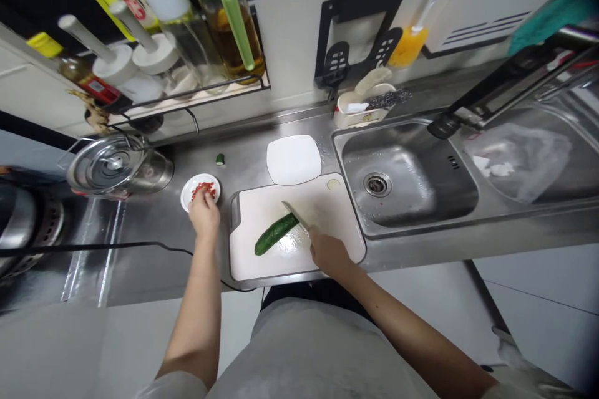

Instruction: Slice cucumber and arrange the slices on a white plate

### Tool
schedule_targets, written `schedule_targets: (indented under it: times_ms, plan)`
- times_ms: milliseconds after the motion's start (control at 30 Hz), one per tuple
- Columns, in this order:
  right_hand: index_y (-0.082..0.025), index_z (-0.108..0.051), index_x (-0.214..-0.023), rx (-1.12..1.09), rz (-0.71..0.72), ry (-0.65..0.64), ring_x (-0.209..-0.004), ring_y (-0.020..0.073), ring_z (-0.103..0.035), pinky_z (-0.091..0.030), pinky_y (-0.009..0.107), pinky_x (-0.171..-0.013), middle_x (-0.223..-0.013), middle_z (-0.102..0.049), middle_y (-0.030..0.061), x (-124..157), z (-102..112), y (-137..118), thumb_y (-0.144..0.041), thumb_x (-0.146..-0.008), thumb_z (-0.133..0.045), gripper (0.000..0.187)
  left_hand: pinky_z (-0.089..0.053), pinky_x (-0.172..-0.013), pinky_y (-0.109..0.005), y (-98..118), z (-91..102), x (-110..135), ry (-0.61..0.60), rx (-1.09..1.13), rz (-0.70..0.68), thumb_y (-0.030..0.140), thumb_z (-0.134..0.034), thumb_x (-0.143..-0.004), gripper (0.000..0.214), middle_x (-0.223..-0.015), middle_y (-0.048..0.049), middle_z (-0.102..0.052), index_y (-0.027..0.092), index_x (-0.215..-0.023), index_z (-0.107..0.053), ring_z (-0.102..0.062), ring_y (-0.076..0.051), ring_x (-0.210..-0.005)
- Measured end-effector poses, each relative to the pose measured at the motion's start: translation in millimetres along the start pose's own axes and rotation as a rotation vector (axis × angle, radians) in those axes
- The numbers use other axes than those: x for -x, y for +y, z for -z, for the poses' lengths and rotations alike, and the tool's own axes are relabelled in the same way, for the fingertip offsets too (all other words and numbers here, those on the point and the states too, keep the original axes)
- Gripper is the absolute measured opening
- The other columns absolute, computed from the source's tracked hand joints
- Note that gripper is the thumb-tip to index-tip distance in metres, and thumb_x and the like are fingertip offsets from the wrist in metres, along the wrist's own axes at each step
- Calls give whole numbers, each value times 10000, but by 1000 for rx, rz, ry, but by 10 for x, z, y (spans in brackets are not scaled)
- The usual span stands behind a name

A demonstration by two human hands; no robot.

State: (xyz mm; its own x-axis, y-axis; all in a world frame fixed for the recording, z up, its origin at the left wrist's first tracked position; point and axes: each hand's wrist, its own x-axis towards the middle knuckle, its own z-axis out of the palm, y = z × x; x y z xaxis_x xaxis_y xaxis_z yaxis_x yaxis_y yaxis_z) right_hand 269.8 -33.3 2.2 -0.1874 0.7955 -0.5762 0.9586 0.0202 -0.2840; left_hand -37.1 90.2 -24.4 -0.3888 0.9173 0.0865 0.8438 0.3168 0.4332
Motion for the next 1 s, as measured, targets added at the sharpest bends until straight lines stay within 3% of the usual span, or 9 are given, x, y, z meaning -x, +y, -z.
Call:
schedule_targets:
  times_ms: [100,200,300,400,500,600,700,833,1000]
  plan:
    - [-138,-519,-1225,6,-8,-9,-833,212,-655,-429,269,-650,-910,-683,120,12,21,-6,-169,-926,-342,348,-242,-1106,-544,-147,13,-229,-29,-86,-5,291,-401,-914,484,-1337,-197,-528,118,-1357,-491,-412,-319,-1300]
    - [-142,-515,-1213,5,-8,-12,-825,202,-655,-429,259,-651,-893,-684,114,14,31,-2,-171,-929,-349,330,-324,-1085,-457,-179,3,-279,2,-82,-33,249,-405,-900,498,-1443,-176,-420,133,-1380,-470,-436,-293,-1283]
    - [-150,-517,-1207,10,-5,0,-803,193,-656,-428,251,-648,-873,-688,107,5,4,2,-171,-928,-351,325,-395,-1017,-409,-104,-22,-160,72,-89,-67,216,-397,-889,444,-1307,-135,-545,170,-1299,-561,-517,-267,-1179]
    - [-165,-529,-1180,6,6,26,-774,182,-657,-420,245,-639,-862,-692,94,-1,-31,3,-169,-917,-382,302,-431,-949,-381,76,-88,95,45,-47,-172,242,-410,-889,376,-1070,-114,-624,178,-1177,-643,-577,-243,-1028]
    - [-178,-541,-1179,22,-5,36,-752,174,-651,-408,242,-622,-870,-695,86,10,-33,14,-174,-912,-395,305,-480,-808,-314,317,-159,387,-145,105,-322,300,-469,-876,339,-946,-86,-619,169,-1130,-652,-594,-182,-823]
    - [-196,-521,-1262,61,-19,54,-745,175,-639,-393,252,-616,-884,-690,92,41,12,52,-184,-921,-389,366,-494,-737,-292,565,-163,578,-252,243,-385,367,-522,-865,359,-1033,-78,-615,189,-1155,-634,-579,-139,-729]
    - [-225,-466,-1359,115,-9,133,-774,187,-619,-375,287,-676,-915,-678,105,75,83,113,-189,-938,-384,430,-500,-797,-308,792,-107,615,-351,309,-457,399,-521,-874,367,-1141,-78,-603,223,-1179,-624,-605,-162,-862]
    - [-238,-455,-1392,158,29,241,-856,205,-580,-321,336,-786,-989,-658,136,89,162,187,-205,-953,-383,446,-445,-959,-366,1013,-79,557,-620,249,-655,412,-540,-875,358,-1166,-62,-641,251,-1177,-643,-571,-219,-1087]
    - [-261,-443,-1412,183,85,305,-888,223,-538,-274,363,-811,-1026,-635,137,74,175,239,-207,-966,-348,459,-398,-1010,-385,1094,-155,530,-781,138,-733,439,-575,-848,346,-1147,-33,-673,278,-1139,-672,-577,-229,-1096]
